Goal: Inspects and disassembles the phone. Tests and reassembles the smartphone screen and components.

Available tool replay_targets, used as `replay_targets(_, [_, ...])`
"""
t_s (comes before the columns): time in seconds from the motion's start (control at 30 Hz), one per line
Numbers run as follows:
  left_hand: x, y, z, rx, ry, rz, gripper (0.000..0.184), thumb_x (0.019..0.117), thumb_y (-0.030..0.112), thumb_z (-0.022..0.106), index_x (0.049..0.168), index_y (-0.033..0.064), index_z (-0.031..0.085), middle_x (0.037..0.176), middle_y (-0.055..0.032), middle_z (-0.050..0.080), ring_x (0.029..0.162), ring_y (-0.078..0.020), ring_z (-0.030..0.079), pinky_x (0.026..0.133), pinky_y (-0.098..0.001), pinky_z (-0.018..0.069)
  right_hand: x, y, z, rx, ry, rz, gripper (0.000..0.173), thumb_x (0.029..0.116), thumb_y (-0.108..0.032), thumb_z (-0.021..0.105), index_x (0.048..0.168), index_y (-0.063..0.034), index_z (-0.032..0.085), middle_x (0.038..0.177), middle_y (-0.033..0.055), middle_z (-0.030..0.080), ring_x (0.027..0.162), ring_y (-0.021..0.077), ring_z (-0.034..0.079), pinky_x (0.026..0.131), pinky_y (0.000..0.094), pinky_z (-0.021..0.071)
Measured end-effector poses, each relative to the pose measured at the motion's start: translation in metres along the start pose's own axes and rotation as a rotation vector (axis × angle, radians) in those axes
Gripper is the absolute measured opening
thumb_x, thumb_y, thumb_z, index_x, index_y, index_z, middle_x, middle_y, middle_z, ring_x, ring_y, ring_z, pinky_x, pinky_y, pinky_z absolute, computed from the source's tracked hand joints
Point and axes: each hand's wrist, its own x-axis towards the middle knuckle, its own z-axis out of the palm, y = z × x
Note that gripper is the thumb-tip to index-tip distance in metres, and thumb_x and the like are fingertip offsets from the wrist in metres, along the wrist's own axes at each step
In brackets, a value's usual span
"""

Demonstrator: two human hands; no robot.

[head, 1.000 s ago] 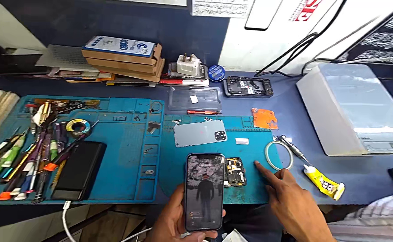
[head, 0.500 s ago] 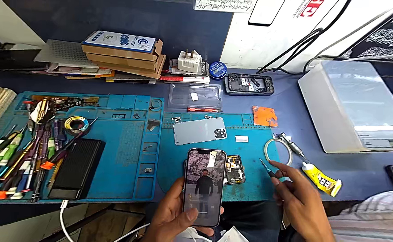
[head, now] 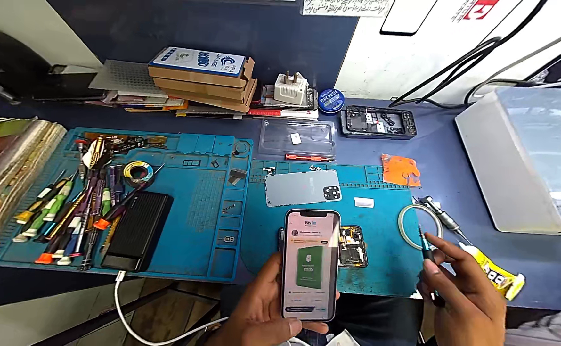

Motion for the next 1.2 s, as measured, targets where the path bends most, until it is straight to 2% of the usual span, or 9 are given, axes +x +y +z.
replay_targets(0.1, [0.004,-0.003,0.002,0.044,0.001,0.020,0.088,0.0842,-0.020,0.056,0.156,0.0106,0.016,0.152,-0.0262,0.041,0.134,-0.0536,0.047,0.095,-0.0651,0.0544,-0.014,-0.009,0.011,0.303,0.055,0.038,0.025,0.1021,-0.012,0.050,0.122,-0.0115,0.066,0.076,-0.0047,0.059,0.047,0.0026,0.046,0.042,0.0162,0.0421])
replay_targets(0.23, [0.007,-0.005,0.007,0.125,0.034,0.010,0.090,0.0846,-0.022,0.059,0.155,0.0113,0.014,0.149,-0.0248,0.044,0.131,-0.0519,0.051,0.093,-0.0619,0.0578,-0.030,-0.009,0.031,0.590,0.003,0.098,0.023,0.1078,-0.017,0.047,0.116,-0.0100,0.067,0.081,0.0031,0.064,0.052,0.0070,0.055,0.046,0.0205,0.0503])
replay_targets(0.4, [0.007,-0.006,0.007,0.043,0.127,0.006,0.057,0.1019,0.004,0.051,0.153,0.0087,0.026,0.145,-0.0280,0.050,0.125,-0.0522,0.056,0.078,-0.0608,0.0617,-0.043,-0.005,0.045,0.687,-0.037,0.110,0.015,0.1058,-0.018,0.051,0.111,-0.0103,0.062,0.087,0.0056,0.063,0.054,0.0083,0.056,0.047,0.0216,0.0503])
replay_targets(0.5, [0.006,-0.008,0.004,-0.019,0.082,0.017,0.060,0.1051,0.032,0.054,0.154,0.0122,0.027,0.148,-0.0252,0.047,0.129,-0.0502,0.053,0.083,-0.0616,0.0601,-0.054,-0.009,0.050,0.502,-0.088,0.012,0.007,0.1002,-0.027,0.065,0.099,-0.0208,0.068,0.080,-0.0058,0.058,0.052,0.0001,0.047,0.045,0.0167,0.0431])
replay_targets(0.57, [0.006,-0.010,0.004,-0.027,0.086,0.021,0.062,0.1048,0.039,0.053,0.156,0.0134,0.027,0.148,-0.0248,0.048,0.130,-0.0501,0.053,0.087,-0.0628,0.0584,-0.061,-0.014,0.051,0.261,-0.184,-0.177,0.013,0.1021,-0.030,0.064,0.099,-0.0222,0.073,0.077,-0.0089,0.065,0.059,-0.0029,0.054,0.054,0.0144,0.0468])
replay_targets(0.63, [0.005,-0.011,0.003,-0.013,0.102,0.025,0.065,0.1048,0.043,0.050,0.157,0.0122,0.026,0.149,-0.0244,0.047,0.131,-0.0488,0.053,0.093,-0.0635,0.0556,-0.067,-0.022,0.053,0.016,-0.300,-0.367,0.019,0.1029,-0.028,0.063,0.104,-0.0153,0.077,0.075,-0.0032,0.066,0.065,0.0007,0.058,0.060,0.0160,0.0489])
replay_targets(0.77, [0.005,-0.013,0.003,0.029,0.128,0.039,0.074,0.1044,0.047,0.048,0.159,0.0078,0.016,0.152,-0.0231,0.044,0.135,-0.0406,0.051,0.107,-0.0569,0.0484,-0.079,-0.026,0.068,-0.280,-0.405,-0.608,0.025,0.1007,-0.024,0.060,0.109,-0.0110,0.079,0.062,0.0032,0.056,0.053,0.0135,0.050,0.049,0.0271,0.0403])
replay_targets(0.97, [0.007,-0.014,0.004,0.044,0.116,0.061,0.075,0.1046,0.047,0.048,0.158,0.0054,0.016,0.153,-0.0200,0.042,0.138,-0.0342,0.049,0.112,-0.0528,0.0438,-0.081,-0.028,0.078,-0.399,-0.454,-0.669,0.025,0.0998,-0.022,0.061,0.115,-0.0130,0.079,0.075,0.0029,0.069,0.063,0.0136,0.062,0.054,0.0278,0.0475])
replay_targets(1.2, [0.009,-0.012,0.003,-0.040,0.104,0.063,0.072,0.1050,0.044,0.049,0.158,0.0069,0.016,0.152,-0.0239,0.042,0.136,-0.0437,0.049,0.105,-0.0610,0.0483,-0.072,-0.030,0.064,-0.357,-0.308,-0.664,0.028,0.1010,-0.023,0.057,0.112,-0.0097,0.079,0.059,0.0026,0.051,0.052,0.0129,0.047,0.049,0.0257,0.0370])
